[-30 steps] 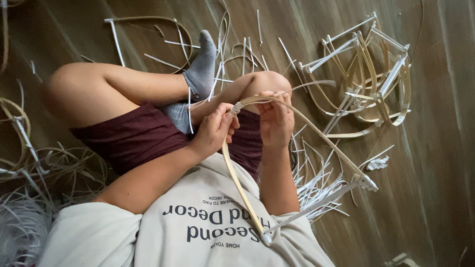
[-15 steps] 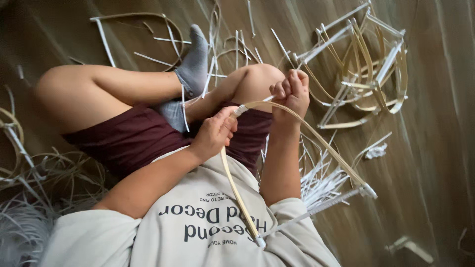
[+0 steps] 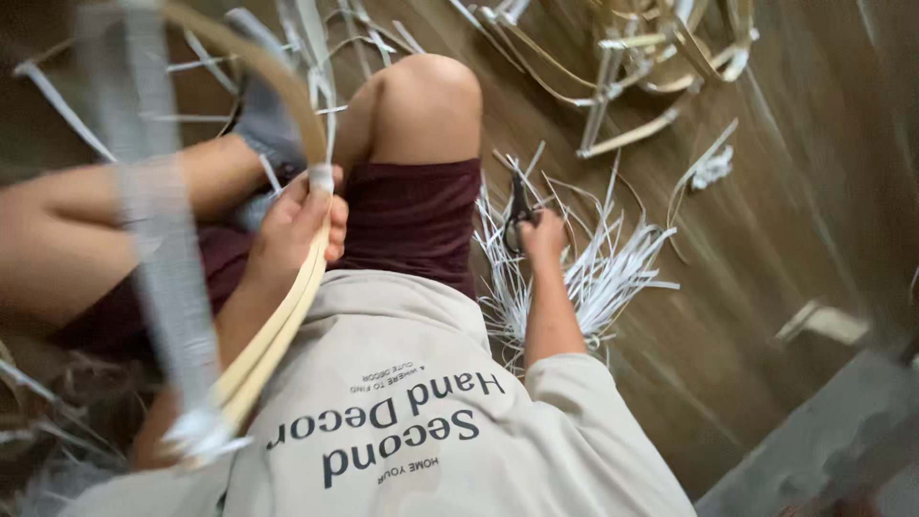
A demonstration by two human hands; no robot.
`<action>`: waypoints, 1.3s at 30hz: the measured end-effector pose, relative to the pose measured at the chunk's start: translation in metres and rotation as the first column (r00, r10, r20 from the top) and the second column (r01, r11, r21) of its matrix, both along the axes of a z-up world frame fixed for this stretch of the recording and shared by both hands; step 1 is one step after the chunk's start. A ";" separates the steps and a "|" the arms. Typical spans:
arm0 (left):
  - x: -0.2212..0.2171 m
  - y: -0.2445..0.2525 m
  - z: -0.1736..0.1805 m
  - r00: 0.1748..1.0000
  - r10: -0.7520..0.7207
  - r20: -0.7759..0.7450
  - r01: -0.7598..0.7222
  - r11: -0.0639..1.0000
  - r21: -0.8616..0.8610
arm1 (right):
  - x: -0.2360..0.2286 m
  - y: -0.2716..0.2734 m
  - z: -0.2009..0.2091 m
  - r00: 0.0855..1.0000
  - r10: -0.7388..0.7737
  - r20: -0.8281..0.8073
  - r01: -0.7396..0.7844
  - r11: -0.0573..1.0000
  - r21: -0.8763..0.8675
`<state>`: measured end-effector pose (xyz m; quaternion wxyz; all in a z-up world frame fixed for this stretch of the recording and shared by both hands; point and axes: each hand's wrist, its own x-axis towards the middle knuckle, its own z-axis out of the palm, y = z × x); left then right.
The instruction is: The person assembles circular bamboo frames by bending strips into rings and securing them with tape.
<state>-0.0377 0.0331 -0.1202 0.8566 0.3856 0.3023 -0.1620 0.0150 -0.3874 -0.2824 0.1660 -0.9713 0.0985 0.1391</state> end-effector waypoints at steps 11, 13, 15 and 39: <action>-0.005 -0.023 -0.005 0.942 -0.325 -0.083 0.318 0.944 -0.082 | -0.021 -0.011 -0.011 0.955 -0.191 -0.229 0.243 0.943 0.228; 0.000 -0.026 0.002 0.943 -0.328 -0.056 0.323 0.943 -0.087 | -0.021 -0.015 0.000 0.935 -0.179 -0.307 0.339 0.710 0.617; 0.002 -0.032 0.010 0.944 -0.326 -0.039 0.321 0.942 -0.099 | -0.025 -0.008 0.019 0.915 -0.086 -0.393 0.394 0.397 0.829; -0.019 -0.029 -0.029 0.941 -0.317 -0.118 0.309 0.947 -0.084 | 0.008 0.152 0.172 0.694 0.669 0.264 -0.706 0.562 0.431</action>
